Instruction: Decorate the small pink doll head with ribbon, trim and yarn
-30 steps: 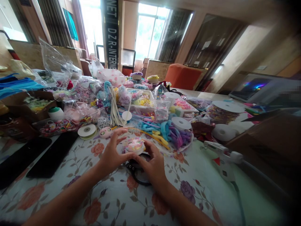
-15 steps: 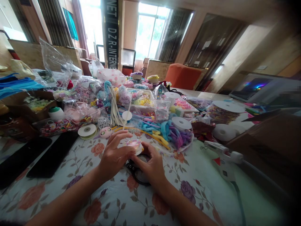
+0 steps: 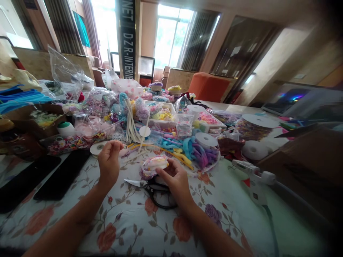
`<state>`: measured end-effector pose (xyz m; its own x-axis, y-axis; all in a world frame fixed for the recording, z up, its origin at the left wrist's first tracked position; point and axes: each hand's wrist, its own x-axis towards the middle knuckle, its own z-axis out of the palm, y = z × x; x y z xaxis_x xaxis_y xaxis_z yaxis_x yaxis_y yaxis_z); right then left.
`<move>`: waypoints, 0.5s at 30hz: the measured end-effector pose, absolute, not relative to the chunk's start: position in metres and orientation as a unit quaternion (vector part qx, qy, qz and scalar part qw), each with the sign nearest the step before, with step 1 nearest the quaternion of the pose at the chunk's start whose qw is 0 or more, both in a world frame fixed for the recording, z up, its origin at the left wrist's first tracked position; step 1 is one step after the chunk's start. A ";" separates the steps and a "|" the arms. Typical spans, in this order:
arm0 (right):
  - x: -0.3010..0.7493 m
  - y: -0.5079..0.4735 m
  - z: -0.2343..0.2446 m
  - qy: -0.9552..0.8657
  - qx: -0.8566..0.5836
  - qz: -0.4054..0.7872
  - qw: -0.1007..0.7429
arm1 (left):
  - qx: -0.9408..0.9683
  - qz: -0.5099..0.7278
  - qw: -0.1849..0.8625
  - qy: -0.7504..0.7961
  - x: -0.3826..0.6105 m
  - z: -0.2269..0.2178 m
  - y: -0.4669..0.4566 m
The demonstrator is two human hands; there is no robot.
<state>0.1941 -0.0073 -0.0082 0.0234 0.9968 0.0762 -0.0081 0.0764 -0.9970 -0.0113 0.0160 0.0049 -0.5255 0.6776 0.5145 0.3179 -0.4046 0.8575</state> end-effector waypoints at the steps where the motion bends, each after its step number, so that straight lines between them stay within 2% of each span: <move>1: 0.196 -0.006 -0.007 -0.486 -0.484 0.489 0.539 | 0.470 0.689 0.155 0.529 -0.011 0.005 0.016; 7: 0.203 0.000 -0.005 -0.419 -0.447 0.545 0.572 | 0.589 0.538 0.303 0.521 0.003 0.006 0.007; 15: 0.200 0.002 -0.008 -0.413 -0.369 0.579 0.599 | 0.573 0.517 0.443 0.456 0.005 -0.001 0.007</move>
<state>0.1995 0.0024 -0.0079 -0.0112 0.9977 0.0675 -0.3892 0.0579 -0.9193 0.0046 0.0067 -0.0006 0.0505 0.9807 0.1889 0.0645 -0.1920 0.9793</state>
